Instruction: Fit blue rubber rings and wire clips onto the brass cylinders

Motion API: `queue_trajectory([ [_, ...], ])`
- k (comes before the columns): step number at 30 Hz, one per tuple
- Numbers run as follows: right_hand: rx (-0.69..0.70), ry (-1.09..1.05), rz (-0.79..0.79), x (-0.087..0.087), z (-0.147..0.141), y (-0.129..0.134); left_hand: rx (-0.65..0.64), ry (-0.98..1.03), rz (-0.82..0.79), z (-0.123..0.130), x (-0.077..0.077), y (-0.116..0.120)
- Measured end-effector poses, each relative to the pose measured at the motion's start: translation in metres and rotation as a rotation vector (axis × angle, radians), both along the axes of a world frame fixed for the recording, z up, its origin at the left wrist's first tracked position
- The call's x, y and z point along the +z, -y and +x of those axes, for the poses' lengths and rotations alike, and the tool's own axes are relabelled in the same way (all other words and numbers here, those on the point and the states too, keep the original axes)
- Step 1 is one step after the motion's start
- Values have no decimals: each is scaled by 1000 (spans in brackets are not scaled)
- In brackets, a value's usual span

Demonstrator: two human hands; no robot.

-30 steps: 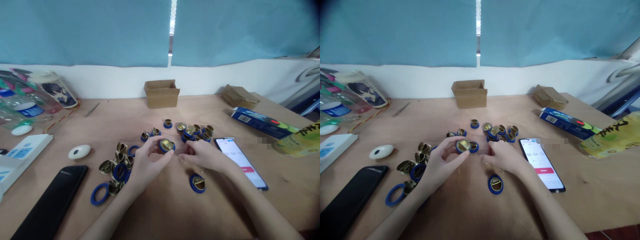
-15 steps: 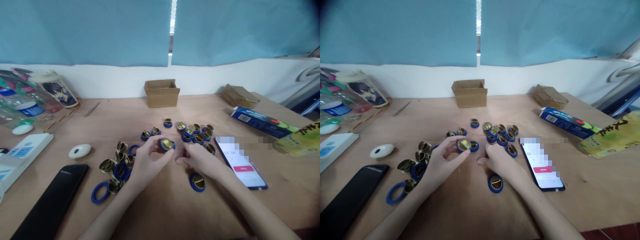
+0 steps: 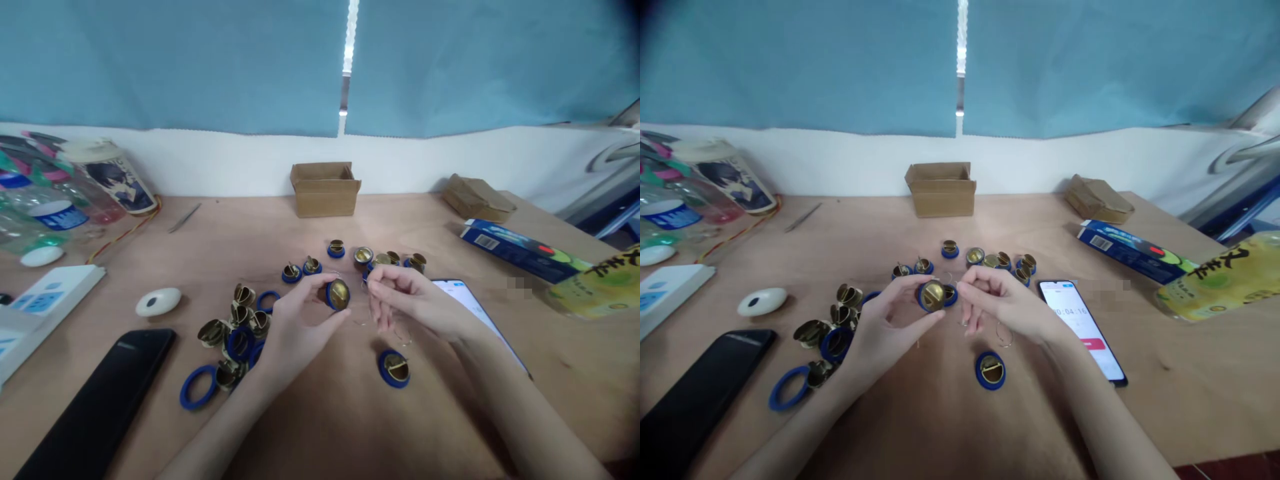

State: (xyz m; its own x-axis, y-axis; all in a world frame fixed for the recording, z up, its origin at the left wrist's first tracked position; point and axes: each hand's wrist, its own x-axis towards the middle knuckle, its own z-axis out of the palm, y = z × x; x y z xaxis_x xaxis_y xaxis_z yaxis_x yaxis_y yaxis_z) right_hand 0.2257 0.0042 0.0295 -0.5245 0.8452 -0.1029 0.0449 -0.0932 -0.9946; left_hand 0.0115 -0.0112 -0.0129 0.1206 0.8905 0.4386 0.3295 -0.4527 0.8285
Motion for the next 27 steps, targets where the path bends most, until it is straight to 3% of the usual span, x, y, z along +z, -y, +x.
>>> queue_trajectory([
  [6,54,-242,-160,-16,-17,8,-7,-84,138,0,-2,4],
  [12,33,-277,-175,-26,-20,7,-13,-191,302,-2,2,8],
  [27,59,-246,-146,-23,-19,6,-18,-196,292,2,4,12],
])
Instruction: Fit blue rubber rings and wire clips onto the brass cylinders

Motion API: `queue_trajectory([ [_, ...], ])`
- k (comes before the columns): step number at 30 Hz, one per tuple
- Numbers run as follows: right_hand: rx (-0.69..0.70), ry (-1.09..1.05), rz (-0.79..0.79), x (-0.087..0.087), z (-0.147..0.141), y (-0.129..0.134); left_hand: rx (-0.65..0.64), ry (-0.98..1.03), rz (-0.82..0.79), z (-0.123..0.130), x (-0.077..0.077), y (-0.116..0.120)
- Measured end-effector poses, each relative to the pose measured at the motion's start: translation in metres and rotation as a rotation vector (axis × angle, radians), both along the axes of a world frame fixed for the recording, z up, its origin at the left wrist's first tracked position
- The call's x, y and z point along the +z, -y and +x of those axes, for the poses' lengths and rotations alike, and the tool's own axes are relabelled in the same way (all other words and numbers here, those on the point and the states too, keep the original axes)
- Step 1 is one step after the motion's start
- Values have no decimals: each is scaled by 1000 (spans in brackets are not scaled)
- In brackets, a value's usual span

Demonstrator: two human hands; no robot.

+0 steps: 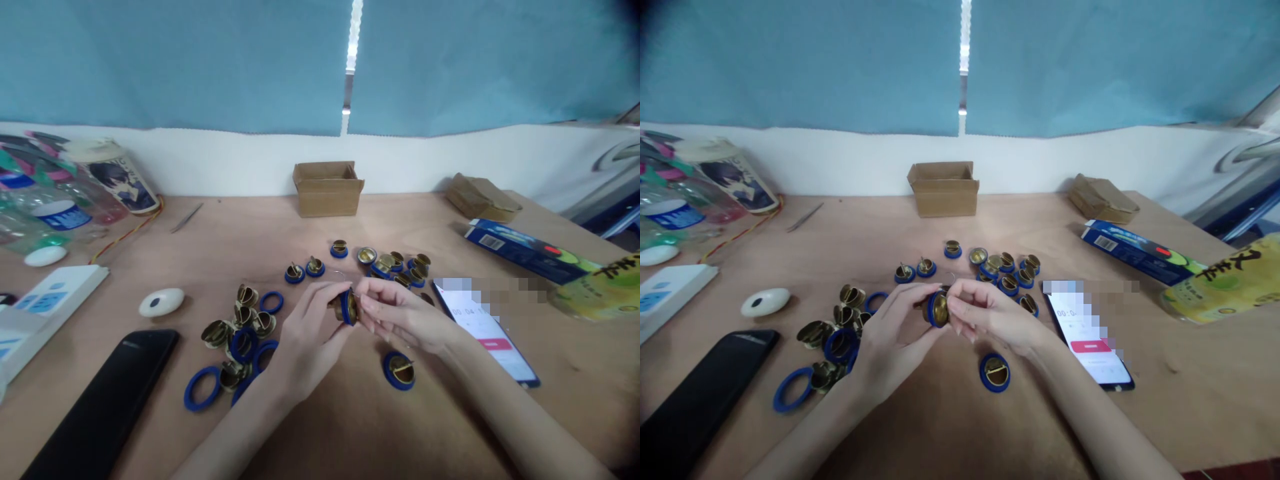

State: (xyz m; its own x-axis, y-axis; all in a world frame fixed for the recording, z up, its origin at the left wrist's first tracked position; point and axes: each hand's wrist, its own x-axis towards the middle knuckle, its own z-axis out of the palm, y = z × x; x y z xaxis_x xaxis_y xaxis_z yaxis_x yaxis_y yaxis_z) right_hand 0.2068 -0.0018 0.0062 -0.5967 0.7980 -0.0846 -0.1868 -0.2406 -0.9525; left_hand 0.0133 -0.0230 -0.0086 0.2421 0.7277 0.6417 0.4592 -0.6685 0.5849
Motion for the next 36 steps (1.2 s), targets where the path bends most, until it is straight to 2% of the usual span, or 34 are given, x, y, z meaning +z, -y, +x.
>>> queue_trajectory([
  [10,-45,95,85,11,-6,4,2,-5,83,-1,3,-1],
  [19,-140,148,159,4,-14,7,25,11,109,0,3,-2],
  [22,-200,199,228,6,-16,8,-22,71,-18,-1,3,-4],
  [25,-270,209,301,9,-17,8,-154,191,-254,-1,3,-5],
  [28,-297,214,290,9,-17,8,-267,308,-442,0,4,-3],
  [32,-312,203,240,6,-18,10,-297,357,-512,2,3,-1],
  [36,-333,212,262,4,-19,12,-307,396,-547,2,5,0],
])
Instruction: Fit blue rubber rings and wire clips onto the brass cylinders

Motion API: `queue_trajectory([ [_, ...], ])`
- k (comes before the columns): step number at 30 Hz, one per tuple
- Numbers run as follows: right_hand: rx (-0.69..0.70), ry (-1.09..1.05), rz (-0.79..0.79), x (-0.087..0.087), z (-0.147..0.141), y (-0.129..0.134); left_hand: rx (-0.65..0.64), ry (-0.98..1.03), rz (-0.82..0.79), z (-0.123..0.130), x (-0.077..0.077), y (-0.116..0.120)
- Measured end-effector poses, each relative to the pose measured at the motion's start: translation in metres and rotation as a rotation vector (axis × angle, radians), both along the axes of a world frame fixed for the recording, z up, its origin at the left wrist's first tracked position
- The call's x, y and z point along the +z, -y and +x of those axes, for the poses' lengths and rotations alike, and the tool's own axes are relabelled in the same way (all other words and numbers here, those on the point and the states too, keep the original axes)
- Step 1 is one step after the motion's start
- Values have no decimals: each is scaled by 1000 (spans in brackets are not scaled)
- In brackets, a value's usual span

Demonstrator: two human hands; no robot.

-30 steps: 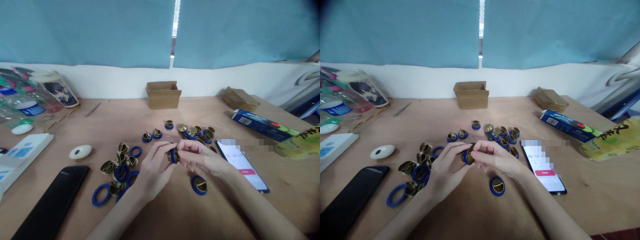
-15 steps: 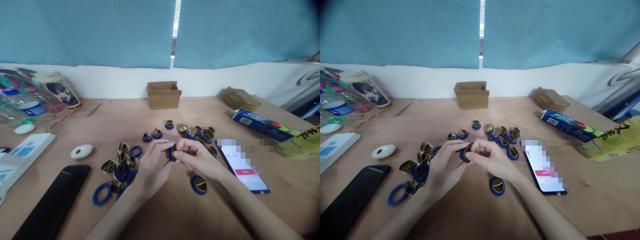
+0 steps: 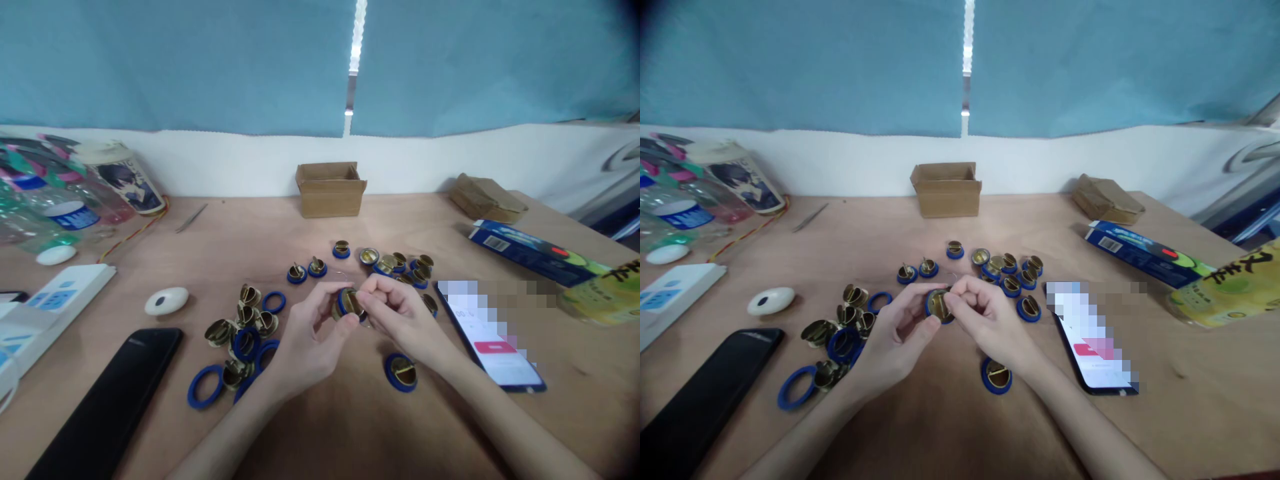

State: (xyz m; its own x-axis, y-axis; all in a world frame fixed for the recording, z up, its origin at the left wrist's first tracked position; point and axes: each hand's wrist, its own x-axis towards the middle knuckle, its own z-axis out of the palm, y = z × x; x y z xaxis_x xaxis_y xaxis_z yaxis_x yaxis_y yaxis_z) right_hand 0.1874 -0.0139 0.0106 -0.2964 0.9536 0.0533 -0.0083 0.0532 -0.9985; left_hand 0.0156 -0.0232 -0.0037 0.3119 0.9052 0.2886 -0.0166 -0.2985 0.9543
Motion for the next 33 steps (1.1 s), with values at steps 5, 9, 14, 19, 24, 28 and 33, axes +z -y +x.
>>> queue_trajectory([
  [5,-27,5,31,-1,-1,2,16,49,-53,2,3,1],
  [9,-37,11,6,-1,-2,2,41,43,-33,3,1,2],
  [14,-81,15,46,-2,-3,0,81,36,31,3,-4,1],
  [19,-75,-24,-41,-6,-2,-5,80,36,99,2,-7,-1],
  [24,-34,-57,-290,-2,0,-7,88,-77,153,2,-9,-2],
  [28,-37,-76,-269,6,5,-10,173,-164,131,2,-8,-3],
  [33,-151,34,-99,9,14,-14,317,-449,144,-1,-12,-8],
])
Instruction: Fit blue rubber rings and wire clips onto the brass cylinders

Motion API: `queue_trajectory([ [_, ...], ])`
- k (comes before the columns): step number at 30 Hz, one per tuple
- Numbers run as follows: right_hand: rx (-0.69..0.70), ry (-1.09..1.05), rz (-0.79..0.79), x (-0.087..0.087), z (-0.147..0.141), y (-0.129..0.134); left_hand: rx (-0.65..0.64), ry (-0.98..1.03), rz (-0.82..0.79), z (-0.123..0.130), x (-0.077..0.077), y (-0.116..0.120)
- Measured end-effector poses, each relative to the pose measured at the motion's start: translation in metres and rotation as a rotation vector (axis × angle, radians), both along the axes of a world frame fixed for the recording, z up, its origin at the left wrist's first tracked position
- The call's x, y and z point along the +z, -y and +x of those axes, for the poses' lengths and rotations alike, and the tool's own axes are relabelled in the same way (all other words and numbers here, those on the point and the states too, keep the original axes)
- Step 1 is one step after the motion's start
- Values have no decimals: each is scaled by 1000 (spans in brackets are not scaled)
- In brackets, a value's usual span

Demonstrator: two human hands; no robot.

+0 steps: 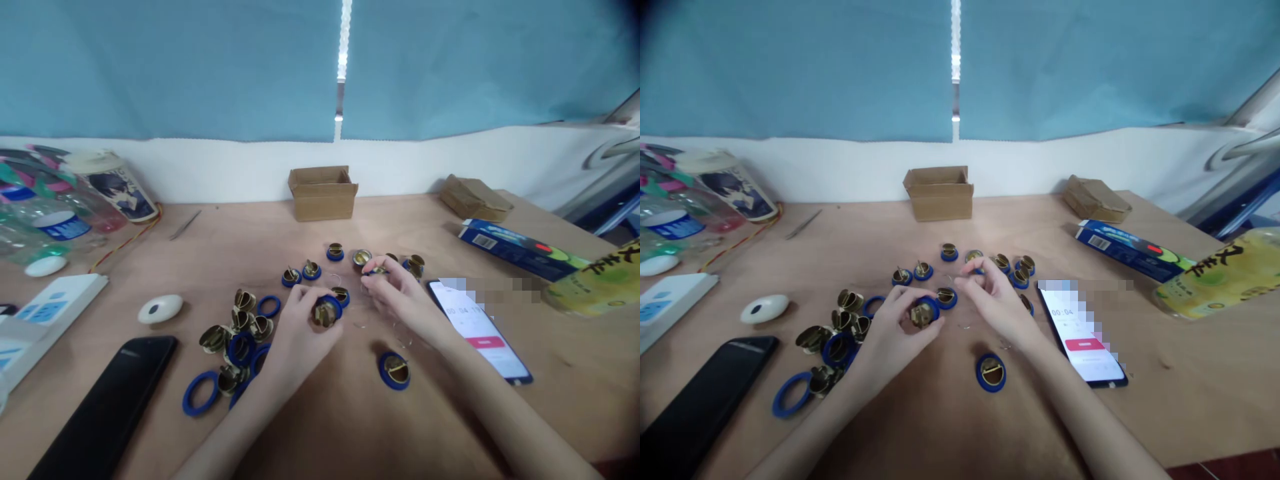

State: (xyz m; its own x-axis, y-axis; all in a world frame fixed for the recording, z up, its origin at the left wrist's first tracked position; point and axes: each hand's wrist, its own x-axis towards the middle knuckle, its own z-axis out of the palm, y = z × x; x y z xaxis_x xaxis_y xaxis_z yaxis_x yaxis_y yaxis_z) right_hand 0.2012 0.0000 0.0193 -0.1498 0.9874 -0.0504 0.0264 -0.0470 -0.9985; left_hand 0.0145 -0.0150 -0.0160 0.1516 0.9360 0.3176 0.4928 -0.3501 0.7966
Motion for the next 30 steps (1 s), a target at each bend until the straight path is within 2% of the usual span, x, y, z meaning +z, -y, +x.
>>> queue_trajectory([
  [4,180,300,209,-5,-2,6,-9,-121,8,-1,-9,-2],
  [7,283,547,355,-9,-6,11,-20,-132,25,0,-13,-2],
  [10,294,670,512,-12,-8,12,-82,-90,5,0,-11,-1],
  [16,284,728,699,-16,-9,12,-217,-64,13,1,-4,3],
  [19,94,696,742,-13,-7,11,-197,-58,46,1,-6,3],
  [24,-475,618,645,1,18,-5,-161,-175,81,-2,-6,1],
  [27,-734,595,515,5,48,-20,-233,-272,87,0,-3,4],
  [30,-893,816,440,4,75,-29,-374,-327,83,5,2,13],
])
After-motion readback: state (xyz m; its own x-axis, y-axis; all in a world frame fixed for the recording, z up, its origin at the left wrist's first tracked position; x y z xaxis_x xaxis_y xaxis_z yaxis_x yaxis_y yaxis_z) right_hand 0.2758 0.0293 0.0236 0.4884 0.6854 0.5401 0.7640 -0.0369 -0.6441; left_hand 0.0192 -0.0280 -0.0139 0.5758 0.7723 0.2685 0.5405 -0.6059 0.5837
